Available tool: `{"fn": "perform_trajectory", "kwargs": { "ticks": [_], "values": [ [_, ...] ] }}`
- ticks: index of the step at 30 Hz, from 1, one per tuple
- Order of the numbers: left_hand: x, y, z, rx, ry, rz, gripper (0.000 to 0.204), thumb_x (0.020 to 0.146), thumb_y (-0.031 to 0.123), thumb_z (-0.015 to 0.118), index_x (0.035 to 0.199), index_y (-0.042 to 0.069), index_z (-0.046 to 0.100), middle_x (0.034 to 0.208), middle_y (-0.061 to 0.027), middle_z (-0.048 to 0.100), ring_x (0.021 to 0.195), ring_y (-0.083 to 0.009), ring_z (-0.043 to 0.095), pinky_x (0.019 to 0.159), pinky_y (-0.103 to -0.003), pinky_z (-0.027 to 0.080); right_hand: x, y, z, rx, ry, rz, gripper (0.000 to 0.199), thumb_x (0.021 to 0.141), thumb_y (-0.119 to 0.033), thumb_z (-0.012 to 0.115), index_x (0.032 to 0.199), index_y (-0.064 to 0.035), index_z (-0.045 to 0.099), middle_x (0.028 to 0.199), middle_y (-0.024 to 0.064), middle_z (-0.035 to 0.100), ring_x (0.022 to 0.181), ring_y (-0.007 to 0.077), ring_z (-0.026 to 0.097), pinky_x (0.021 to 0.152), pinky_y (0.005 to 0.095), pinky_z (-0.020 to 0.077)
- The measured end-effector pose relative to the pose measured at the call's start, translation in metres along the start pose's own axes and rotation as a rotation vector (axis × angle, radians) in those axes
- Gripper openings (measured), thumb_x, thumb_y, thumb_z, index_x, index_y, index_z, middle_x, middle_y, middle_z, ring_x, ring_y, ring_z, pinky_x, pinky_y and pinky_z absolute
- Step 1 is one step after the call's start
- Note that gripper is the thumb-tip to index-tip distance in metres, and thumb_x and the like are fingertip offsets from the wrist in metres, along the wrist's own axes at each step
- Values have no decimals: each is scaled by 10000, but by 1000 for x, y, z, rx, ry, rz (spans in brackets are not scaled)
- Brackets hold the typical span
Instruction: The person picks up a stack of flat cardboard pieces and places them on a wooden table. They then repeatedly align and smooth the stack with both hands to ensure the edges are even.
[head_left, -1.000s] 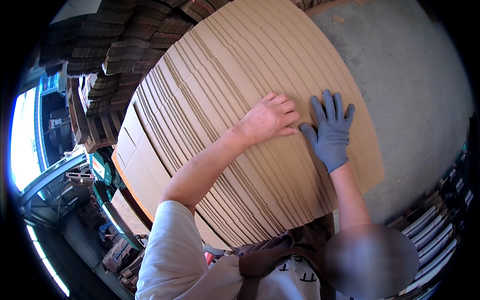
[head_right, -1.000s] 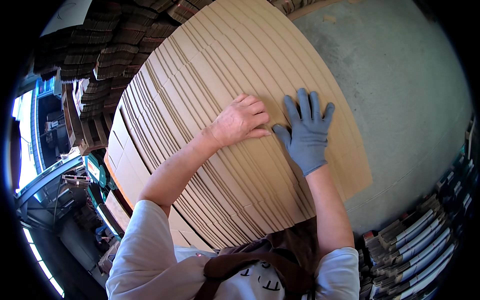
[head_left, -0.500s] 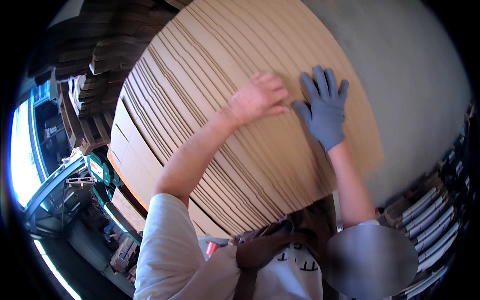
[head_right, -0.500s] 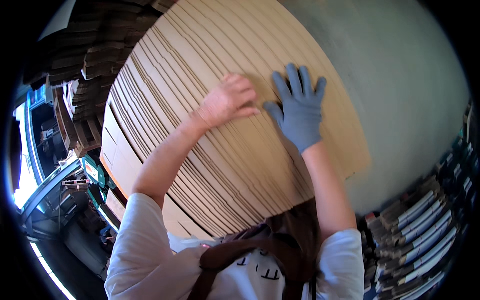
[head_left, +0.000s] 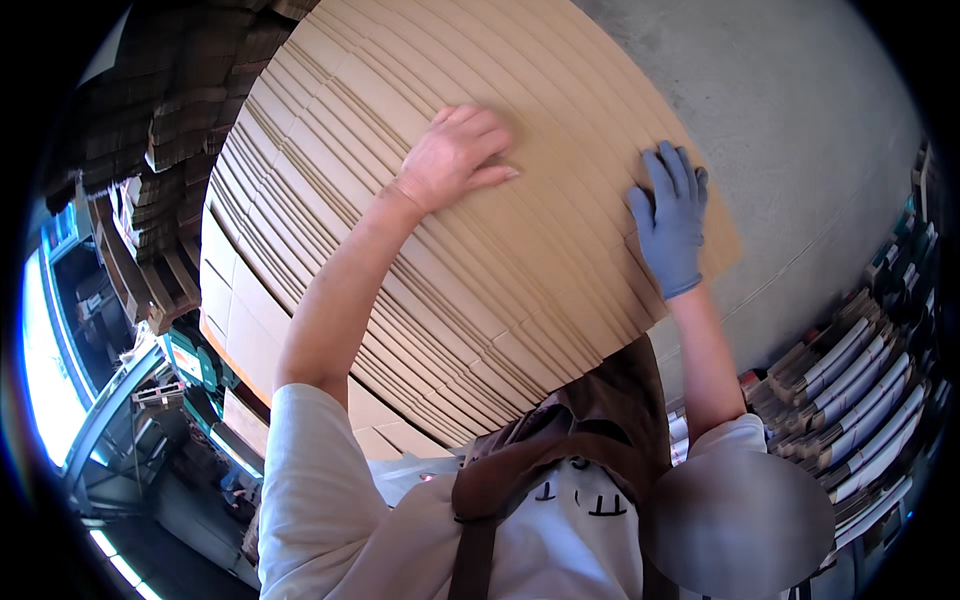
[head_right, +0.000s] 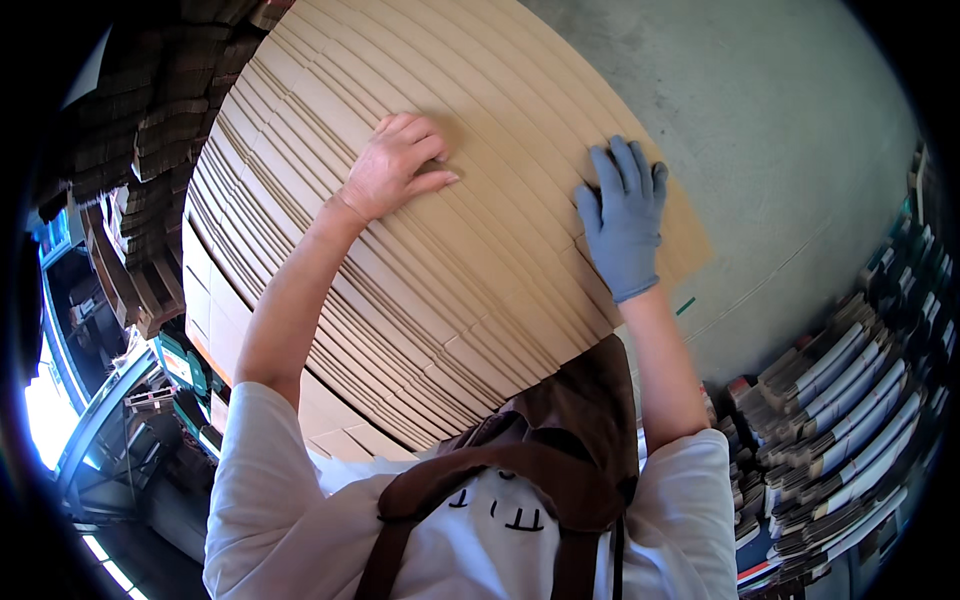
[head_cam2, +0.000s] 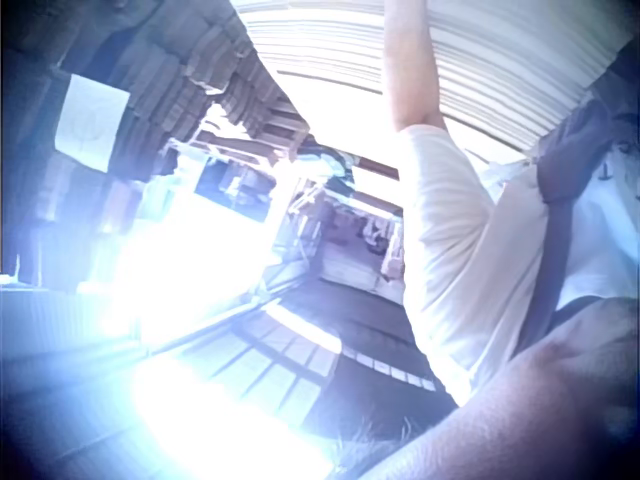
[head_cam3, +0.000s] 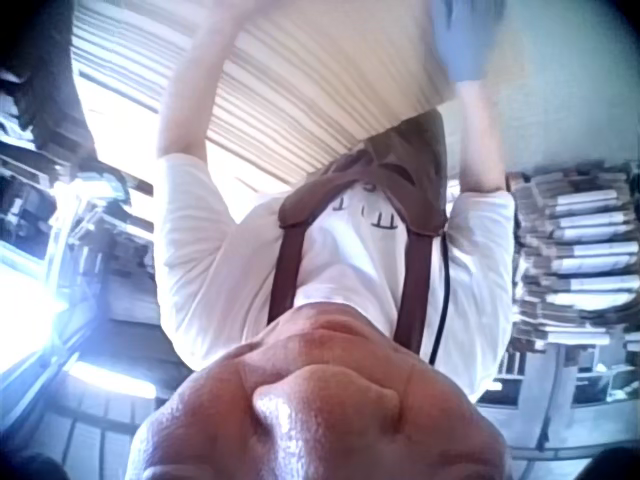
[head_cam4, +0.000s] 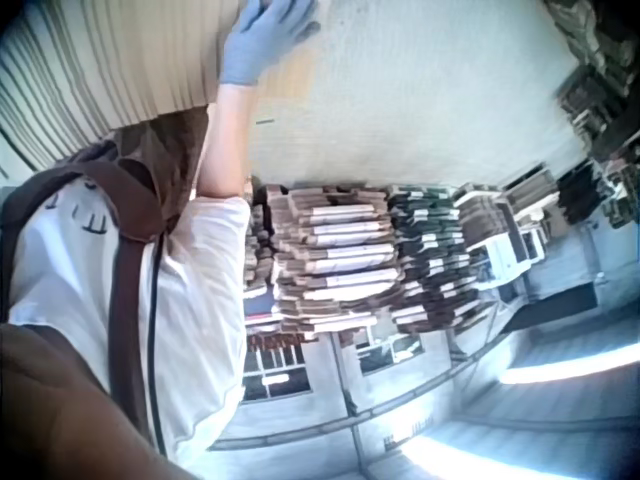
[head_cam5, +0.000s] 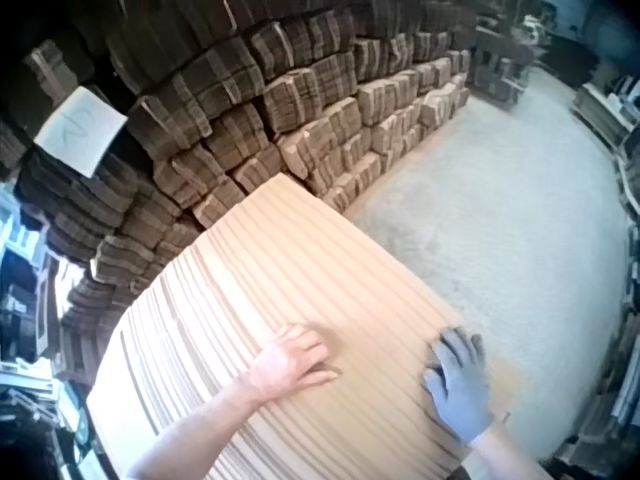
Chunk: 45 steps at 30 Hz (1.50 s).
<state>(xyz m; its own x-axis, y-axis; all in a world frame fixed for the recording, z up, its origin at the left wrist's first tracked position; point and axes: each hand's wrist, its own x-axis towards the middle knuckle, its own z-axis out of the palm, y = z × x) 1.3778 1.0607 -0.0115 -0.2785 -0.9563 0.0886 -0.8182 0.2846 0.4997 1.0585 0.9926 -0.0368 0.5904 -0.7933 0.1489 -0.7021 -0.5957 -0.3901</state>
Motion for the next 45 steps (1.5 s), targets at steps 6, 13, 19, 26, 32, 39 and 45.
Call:
{"fn": "perform_trajectory", "kwargs": {
  "ticks": [6,13,19,26,32,39,45],
  "values": [
    [2,2,1,-2,33,15,288,747,278,822,865,96,632,917,-51,596,968,-287,566,884,-408,452,-5,-12,5,10,3,-4,479,903,-276,666,1333,-104,545,1429,150,481,1345,366,435,1112,645,253],
    [-6,11,-7,51,1,-33,264,771,237,803,925,88,648,981,-70,610,973,-301,577,885,-417,478,-1,-23,6,-9,-11,-8,487,896,-295,668,1324,-103,541,1424,152,477,1341,362,429,1091,663,259],
    [-22,23,-11,62,99,-16,287,789,175,777,1042,83,675,1150,-76,626,1079,-296,599,930,-409,511,28,-64,20,66,-43,-125,553,851,-335,706,1320,-88,547,1422,171,480,1347,377,411,1074,690,247],
    [-25,17,-11,48,107,23,303,768,177,789,1024,76,662,1103,-55,619,1062,-262,595,926,-392,499,54,-85,37,51,-64,-130,582,835,-355,720,1333,-108,549,1431,163,471,1351,380,399,1070,699,240],
    [-24,6,-6,62,74,37,249,786,212,777,962,95,646,1039,-42,601,1017,-257,579,908,-389,485,54,-81,41,-20,-79,-141,602,836,-403,708,1343,-122,546,1454,149,448,1353,371,391,1067,694,240],
    [-20,4,-7,89,0,70,265,795,297,766,888,111,602,966,-37,568,986,-250,547,925,-385,458,55,-89,35,-46,-134,-104,679,823,-478,710,1377,-128,529,1489,133,412,1375,356,365,1076,691,234],
    [-18,1,-5,56,14,70,293,787,330,768,860,116,582,936,-30,550,980,-239,542,918,-379,455,55,-89,37,-79,-151,-103,724,824,-494,712,1418,-134,508,1507,133,399,1389,362,354,1094,687,217]
  ]
}}
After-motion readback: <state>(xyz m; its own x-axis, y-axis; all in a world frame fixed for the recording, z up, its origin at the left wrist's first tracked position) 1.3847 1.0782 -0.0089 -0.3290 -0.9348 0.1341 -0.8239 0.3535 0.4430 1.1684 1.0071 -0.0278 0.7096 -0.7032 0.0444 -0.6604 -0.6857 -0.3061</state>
